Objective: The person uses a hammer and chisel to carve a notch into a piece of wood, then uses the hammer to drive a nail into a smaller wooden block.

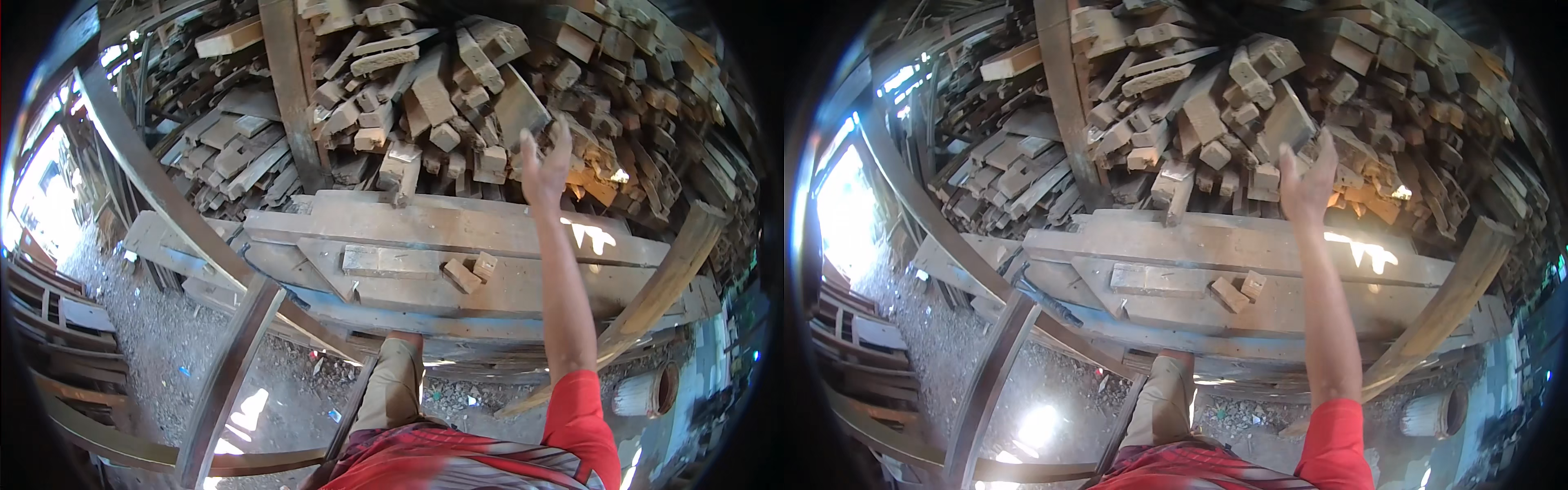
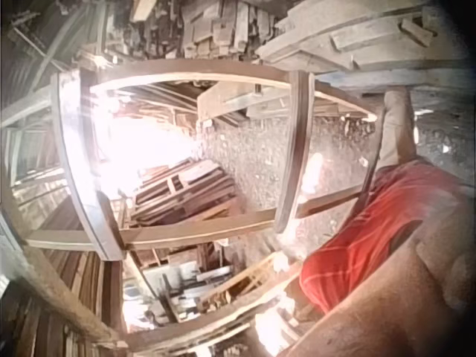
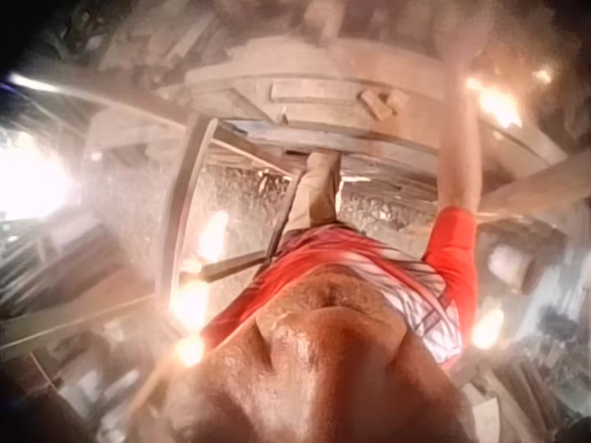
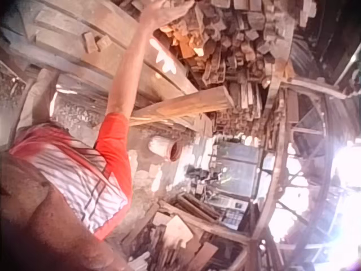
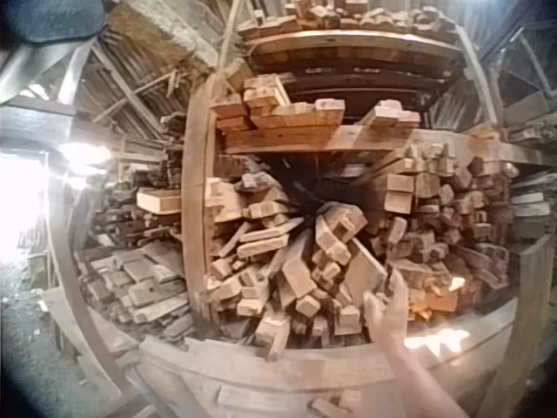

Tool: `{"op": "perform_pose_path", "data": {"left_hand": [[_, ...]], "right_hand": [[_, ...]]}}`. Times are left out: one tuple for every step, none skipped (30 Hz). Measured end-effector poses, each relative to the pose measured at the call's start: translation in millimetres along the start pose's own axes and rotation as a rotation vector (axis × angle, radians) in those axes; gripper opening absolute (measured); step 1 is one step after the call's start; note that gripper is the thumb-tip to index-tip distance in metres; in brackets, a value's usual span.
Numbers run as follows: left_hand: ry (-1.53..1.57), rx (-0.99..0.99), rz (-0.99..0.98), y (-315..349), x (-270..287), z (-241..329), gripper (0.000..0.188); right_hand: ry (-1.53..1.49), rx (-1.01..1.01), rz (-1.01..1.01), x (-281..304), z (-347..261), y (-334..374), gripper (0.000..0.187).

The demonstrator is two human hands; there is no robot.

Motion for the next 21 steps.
{"op": "perform_pose_path", "data": {"left_hand": [[-0.04, -0.012, -0.024, -1.8, -3.5, -5.3, 0.047], [-0.079, -0.026, -0.044, -4.2, -6.9, -11.1, 0.047], [-0.178, -0.067, -0.076, -8.7, -10.1, -20.4, 0.048], [-0.361, -0.159, -0.102, -9.8, -13.7, -16.9, 0.048], [-0.585, -0.277, -0.129, -11.8, -16.9, -11.0, 0.048], [-0.706, -0.325, -0.099, -14.7, -15.3, -8.7, 0.048], [-0.836, -0.373, -0.046, -18.4, -11.9, -4.9, 0.048], [-0.629, -0.239, 0.073, -4.8, 6.0, 49.6, 0.042], [-0.396, -0.133, 0.214, 14.8, 24.4, 102.9, 0.038], [-0.305, -0.188, 0.246, 21.9, 31.0, 137.7, 0.037], [-0.215, -0.245, 0.276, 25.7, 36.5, 161.8, 0.036], [-0.272, -0.455, 0.415, 27.3, 46.1, 184.7, 0.035], [-0.33, -0.665, 0.547, 33.3, 52.1, 204.4, 0.035], [-0.338, -0.663, 0.541, 33.5, 54.2, 224.4, 0.035], [-0.136, -0.642, 0.598, 35.3, 66.5, 244.0, 0.034], [0.064, -0.613, 0.656, 40.2, 75.2, 248.7, 0.034], [0.053, -0.609, 0.654, 27.8, 82.6, 238.5, 0.034], [0.515, -0.917, 0.56, 13.1, 105.8, 220.8, 0.034], [0.99, -1.195, 0.409, 9.5, 125.2, 213.5, 0.035], [1.123, -1.453, 0.129, 13.6, 140.6, 215.8, 0.036], [1.176, -1.539, 0.177, 21.9, 159.9, 217.8, 0.037]], "right_hand": [[-0.007, 0.009, -0.007, -7.0, 0.5, -14.0, 0.072], [0.031, -0.026, -0.054, -16.1, 4.0, -26.2, 0.066], [0.07, -0.064, -0.1, -22.9, 8.0, -33.3, 0.06], [0.063, -0.059, -0.101, -26.6, 10.8, -35.7, 0.06], [-0.005, -0.079, -0.156, -34.3, 15.7, -35.7, 0.054], [-0.073, -0.101, -0.209, -42.4, 20.6, -34.8, 0.048], [-0.047, -0.092, -0.172, -44.8, 23.1, -34.2, 0.043], [-0.039, -0.096, -0.17, -43.7, 22.8, -33.5, 0.043], [-0.054, -0.191, -0.207, -44.6, 23.9, -32.2, 0.043], [-0.081, -0.287, -0.244, -46.8, 24.1, -29.5, 0.044], [-0.088, -0.295, -0.239, -47.3, 24.4, -28.4, 0.044], [-0.069, -0.25, -0.23, -46.2, 22.7, -29.5, 0.044], [-0.048, -0.207, -0.223, -43.8, 22.1, -29.4, 0.043], [-0.044, -0.216, -0.219, -41.3, 26.6, -29.2, 0.043], [-0.03, -0.206, -0.224, -40.2, 30.8, -30.2, 0.044], [-0.021, -0.198, -0.229, -38.1, 29.8, -30.2, 0.044], [-0.05, -0.213, -0.241, -36.8, 30.0, -29.2, 0.044], [-0.064, -0.219, -0.233, -39.7, 25.4, -30.7, 0.044], [-0.081, -0.213, -0.227, -39.2, 24.8, -30.2, 0.044], [-0.098, -0.206, -0.222, -38.1, 24.4, -30.7, 0.044], [-0.075, -0.171, -0.196, -38.6, 27.6, -30.4, 0.044]]}}
Point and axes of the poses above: each hand's wrist, its own y-axis away from the middle knuckle, its own x-axis out of the back of the hand, z = x × y, the point moved 7 cm from there along -y, towards the middle knuckle, and after that the axes turned 7 degrees about -z, right-handed, at the moved point
